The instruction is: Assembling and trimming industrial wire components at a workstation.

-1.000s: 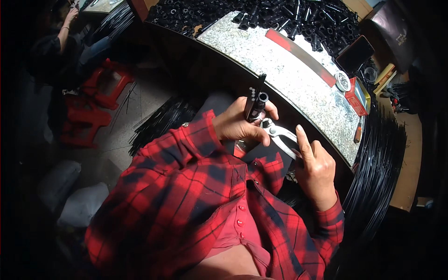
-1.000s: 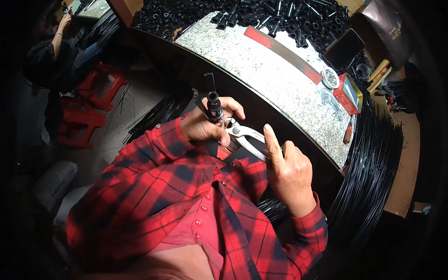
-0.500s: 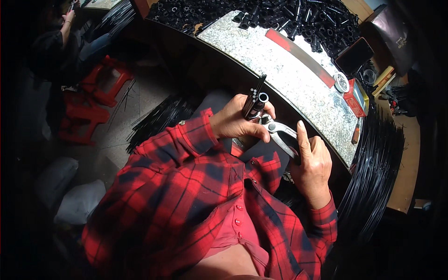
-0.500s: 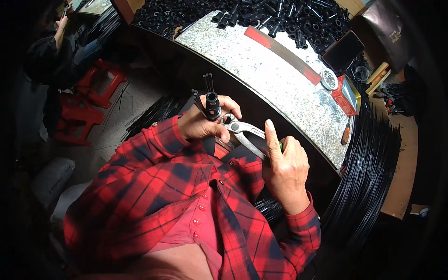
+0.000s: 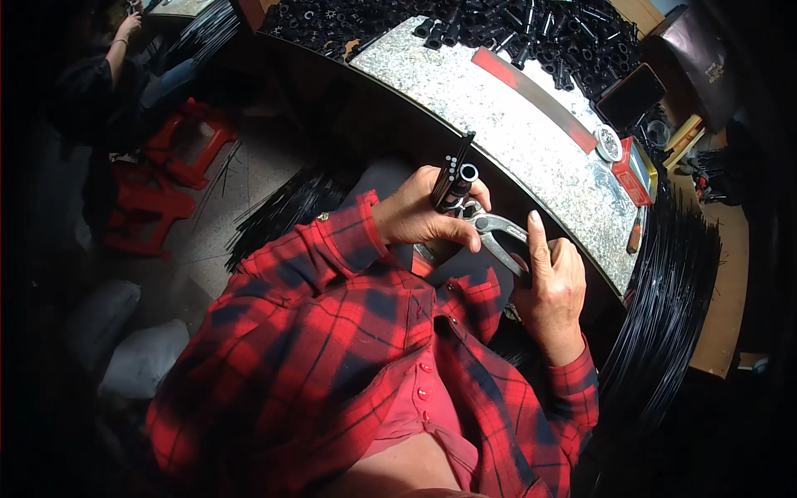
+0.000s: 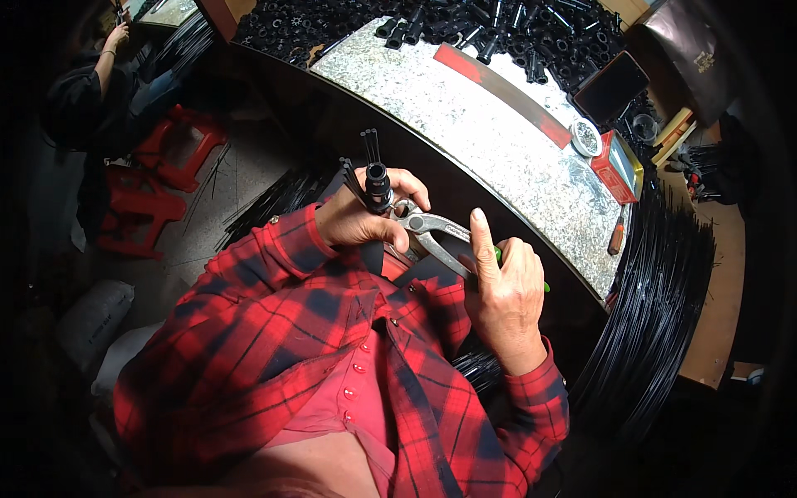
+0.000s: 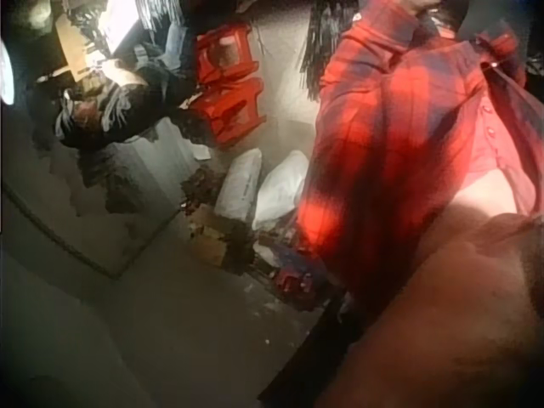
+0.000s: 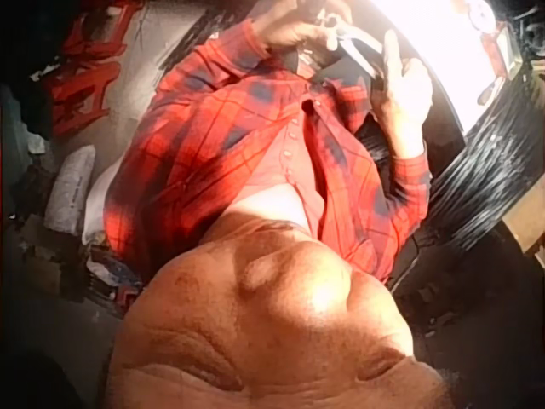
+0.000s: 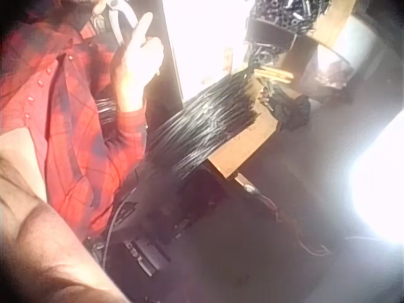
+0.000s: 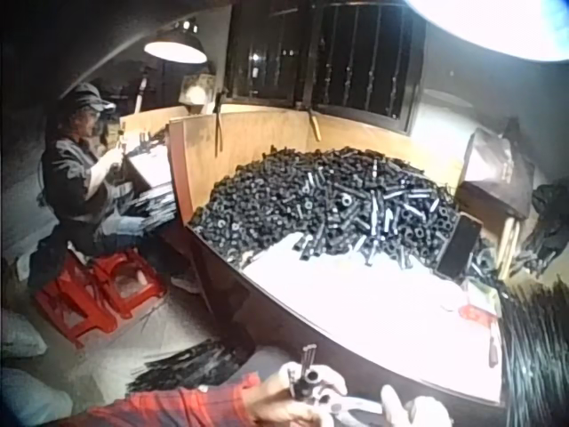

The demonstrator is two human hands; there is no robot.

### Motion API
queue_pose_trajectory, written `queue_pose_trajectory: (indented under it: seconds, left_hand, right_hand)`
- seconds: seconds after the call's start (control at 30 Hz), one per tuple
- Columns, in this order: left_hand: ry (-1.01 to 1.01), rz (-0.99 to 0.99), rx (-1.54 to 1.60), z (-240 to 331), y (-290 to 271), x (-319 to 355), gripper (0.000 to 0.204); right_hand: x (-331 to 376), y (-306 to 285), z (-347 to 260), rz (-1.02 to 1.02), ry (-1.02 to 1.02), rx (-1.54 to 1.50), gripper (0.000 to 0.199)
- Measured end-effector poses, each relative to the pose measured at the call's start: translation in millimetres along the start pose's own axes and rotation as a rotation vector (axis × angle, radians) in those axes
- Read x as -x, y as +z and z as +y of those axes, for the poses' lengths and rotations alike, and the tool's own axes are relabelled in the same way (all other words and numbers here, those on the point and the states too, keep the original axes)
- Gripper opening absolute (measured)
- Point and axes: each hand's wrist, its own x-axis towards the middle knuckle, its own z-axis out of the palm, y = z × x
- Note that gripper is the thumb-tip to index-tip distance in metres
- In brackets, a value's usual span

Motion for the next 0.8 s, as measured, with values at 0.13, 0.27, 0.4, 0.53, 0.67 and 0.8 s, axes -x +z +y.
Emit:
queue_pose_trajectory:
  seconds: [0.13,0.27,0.4,0.53,0.67,0.8]
  left_hand:
    - [0.006,-0.009,-0.037,4.3,-0.4,0.8,0.045]
    - [0.005,-0.005,-0.070,7.8,0.4,3.3,0.044]
    - [0.008,0.011,-0.073,7.9,-0.2,1.6,0.044]
    - [0.004,0.022,-0.085,9.6,-1.5,1.4,0.044]
    - [0.014,0.027,-0.107,9.1,-1.9,0.2,0.044]
    - [0.028,0.047,-0.123,7.2,-0.7,0.2,0.044]
  right_hand:
    - [0.7,-0.7,-0.4,0.008,-0.010,0.025,0.070]
    - [2.1,-1.2,-2.1,0.004,-0.024,0.046,0.076]
    - [0.3,1.2,-0.1,0.027,-0.022,0.027,0.072]
    - [-1.1,2.2,0.7,0.051,-0.028,0.021,0.065]
    - [-0.5,1.8,0.3,0.026,-0.023,0.033,0.066]
    - [-1.1,0.5,-0.3,0.020,-0.027,0.061,0.070]
